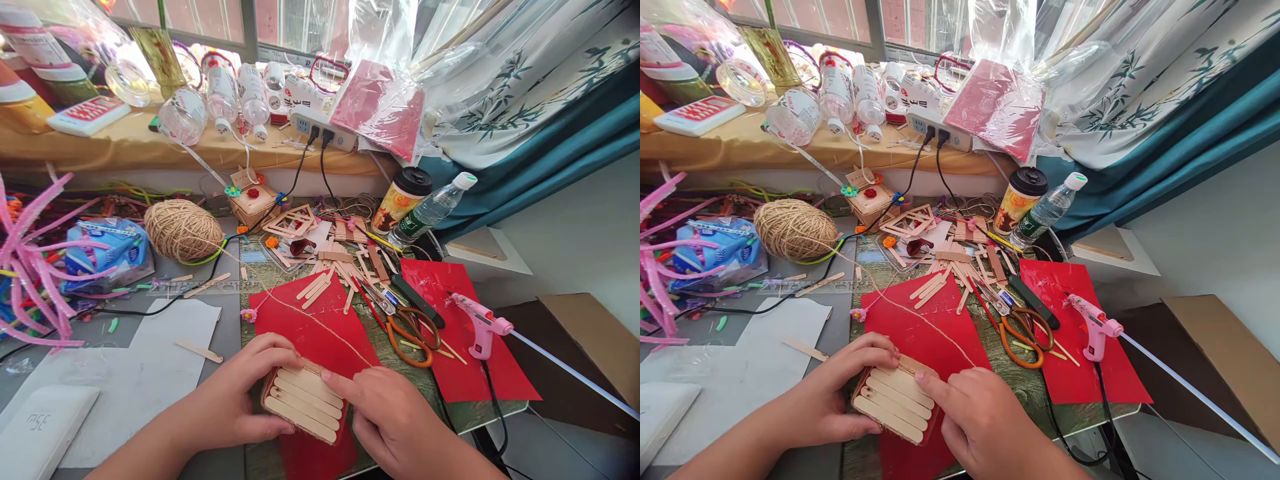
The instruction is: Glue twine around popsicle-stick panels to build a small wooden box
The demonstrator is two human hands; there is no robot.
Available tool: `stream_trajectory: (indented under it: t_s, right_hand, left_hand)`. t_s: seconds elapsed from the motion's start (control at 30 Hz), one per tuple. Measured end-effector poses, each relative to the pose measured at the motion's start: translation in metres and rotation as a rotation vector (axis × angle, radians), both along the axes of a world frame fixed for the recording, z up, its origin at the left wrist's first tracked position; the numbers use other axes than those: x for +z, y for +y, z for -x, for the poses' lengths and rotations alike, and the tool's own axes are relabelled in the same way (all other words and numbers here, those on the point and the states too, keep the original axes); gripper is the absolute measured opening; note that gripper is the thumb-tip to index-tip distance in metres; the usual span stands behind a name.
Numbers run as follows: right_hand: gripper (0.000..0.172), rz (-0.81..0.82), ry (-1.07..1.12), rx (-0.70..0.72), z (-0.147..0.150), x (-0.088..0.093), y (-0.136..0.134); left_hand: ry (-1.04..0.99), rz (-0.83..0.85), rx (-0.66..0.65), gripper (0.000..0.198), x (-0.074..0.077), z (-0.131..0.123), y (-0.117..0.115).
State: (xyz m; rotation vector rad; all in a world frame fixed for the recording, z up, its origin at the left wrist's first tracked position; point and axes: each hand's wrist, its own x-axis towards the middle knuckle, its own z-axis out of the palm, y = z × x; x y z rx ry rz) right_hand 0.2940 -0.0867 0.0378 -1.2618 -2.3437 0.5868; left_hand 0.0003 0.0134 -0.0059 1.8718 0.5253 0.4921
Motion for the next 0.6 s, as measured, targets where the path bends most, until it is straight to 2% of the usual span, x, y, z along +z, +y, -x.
stream_trajectory:
  t_s: [0.37, 0.6]
  right_hand:
    - [0.064, -0.033, 0.016, 0.002, -0.0053, -0.0042, -0.0008]
    - [0.054, -0.074, 0.067, -0.029, -0.0072, -0.0025, -0.0037]
  left_hand:
    - [-0.037, -0.011, 0.023, 0.066, 0.0015, -0.0011, 0.0028]
    - [-0.005, -0.01, 0.025, 0.067, -0.001, 0.0007, 0.0016]
